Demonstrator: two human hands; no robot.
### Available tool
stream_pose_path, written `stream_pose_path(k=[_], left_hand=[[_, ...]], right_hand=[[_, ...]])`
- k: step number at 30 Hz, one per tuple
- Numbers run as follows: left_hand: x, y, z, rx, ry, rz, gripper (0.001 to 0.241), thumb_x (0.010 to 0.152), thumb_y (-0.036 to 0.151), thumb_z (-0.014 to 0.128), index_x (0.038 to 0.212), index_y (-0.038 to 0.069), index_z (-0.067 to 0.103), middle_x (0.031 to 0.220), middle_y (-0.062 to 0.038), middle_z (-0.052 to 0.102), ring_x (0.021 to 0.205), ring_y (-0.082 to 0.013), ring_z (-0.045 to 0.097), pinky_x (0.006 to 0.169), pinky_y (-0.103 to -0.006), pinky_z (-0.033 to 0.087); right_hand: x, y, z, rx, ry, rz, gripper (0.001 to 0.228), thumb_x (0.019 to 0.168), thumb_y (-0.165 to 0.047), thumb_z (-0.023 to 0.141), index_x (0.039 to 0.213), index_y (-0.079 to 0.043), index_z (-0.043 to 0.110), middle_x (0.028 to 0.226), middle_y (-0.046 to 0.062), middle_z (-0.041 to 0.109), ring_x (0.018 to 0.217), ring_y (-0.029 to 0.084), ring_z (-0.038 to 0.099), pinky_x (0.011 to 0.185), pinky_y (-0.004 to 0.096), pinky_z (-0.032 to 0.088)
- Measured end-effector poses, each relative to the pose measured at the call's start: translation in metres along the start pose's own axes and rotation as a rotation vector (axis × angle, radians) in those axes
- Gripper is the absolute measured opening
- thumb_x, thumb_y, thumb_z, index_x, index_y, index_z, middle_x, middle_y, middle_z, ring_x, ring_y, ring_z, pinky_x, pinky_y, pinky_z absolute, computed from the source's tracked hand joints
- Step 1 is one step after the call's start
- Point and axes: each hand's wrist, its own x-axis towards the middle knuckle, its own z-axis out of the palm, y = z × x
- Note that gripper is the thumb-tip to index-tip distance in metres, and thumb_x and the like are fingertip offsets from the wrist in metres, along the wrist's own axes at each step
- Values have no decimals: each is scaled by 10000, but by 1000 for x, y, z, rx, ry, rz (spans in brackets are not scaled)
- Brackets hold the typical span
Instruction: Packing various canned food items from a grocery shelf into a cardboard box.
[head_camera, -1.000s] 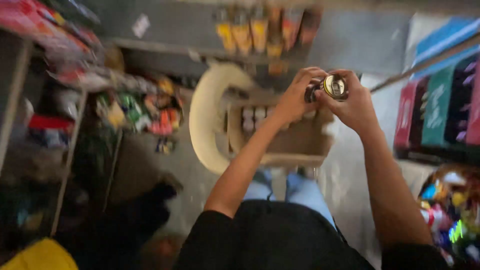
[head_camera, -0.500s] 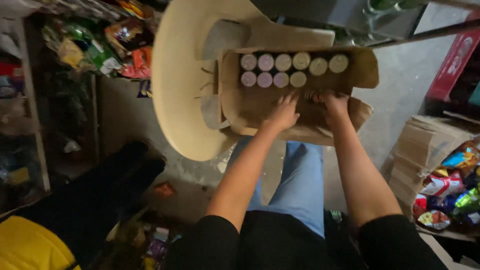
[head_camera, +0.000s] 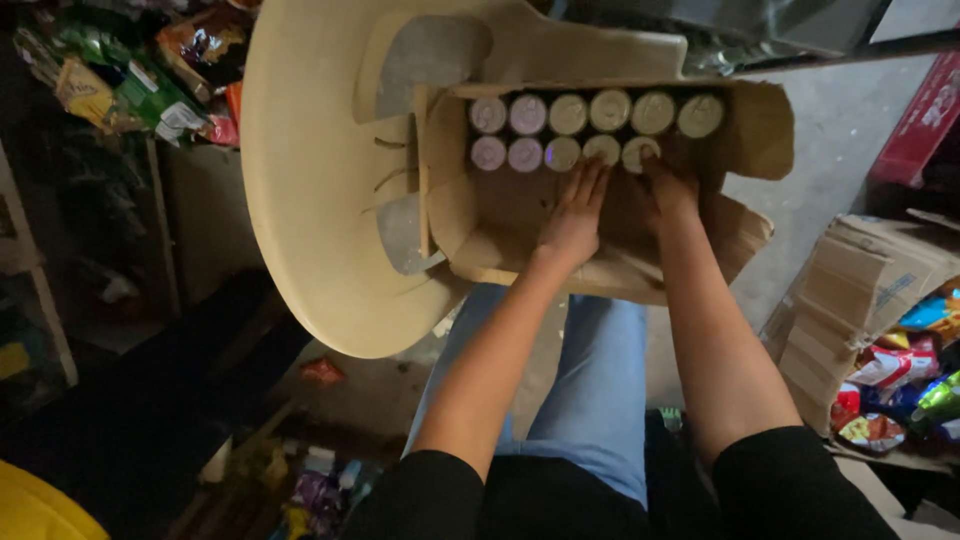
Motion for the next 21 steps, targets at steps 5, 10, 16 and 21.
stream_pose_path(k=[5, 10, 16, 21], left_hand=[[-4, 17, -38, -101, -81, -82, 854, 813, 37, 657, 1575, 61, 272, 1677, -119, 187, 1567, -361, 140, 1183, -527, 314], [-12, 27, -68, -223, 36, -122, 768, 890, 149, 668, 1550, 39, 291, 1634, -194, 216, 1506, -438, 191, 1164, -539, 343], [-33, 72, -172, -183, 331, 72, 580, 968, 226, 631, 1489, 82, 421, 1519, -180, 373, 1426, -433, 342, 1150, -551, 388], [-44, 148, -287, -372, 647, 348, 438, 955, 159, 606, 1385, 92, 566, 1364, -158, 580, 1248, -397, 530, 1085, -494, 446]], right_hand=[[3, 22, -10, -234, 262, -7, 565, 876, -260, 820, 1322, -49, 544, 1255, 94, 610, 1038, 213, 575, 834, 362, 514], [-54, 7, 5, -584, 371, -455, 299, 990, -173, 758, 1237, -14, 700, 1231, 134, 733, 1082, 197, 653, 965, 345, 536], [-197, -137, 73, -516, 81, -858, 230, 953, -34, 643, 1172, 8, 589, 1176, 138, 570, 997, 218, 649, 882, 335, 561], [-279, -254, 99, -448, 27, -1197, 200, 970, 73, 552, 1147, -5, 604, 1207, 160, 558, 1046, 244, 640, 911, 338, 565]])
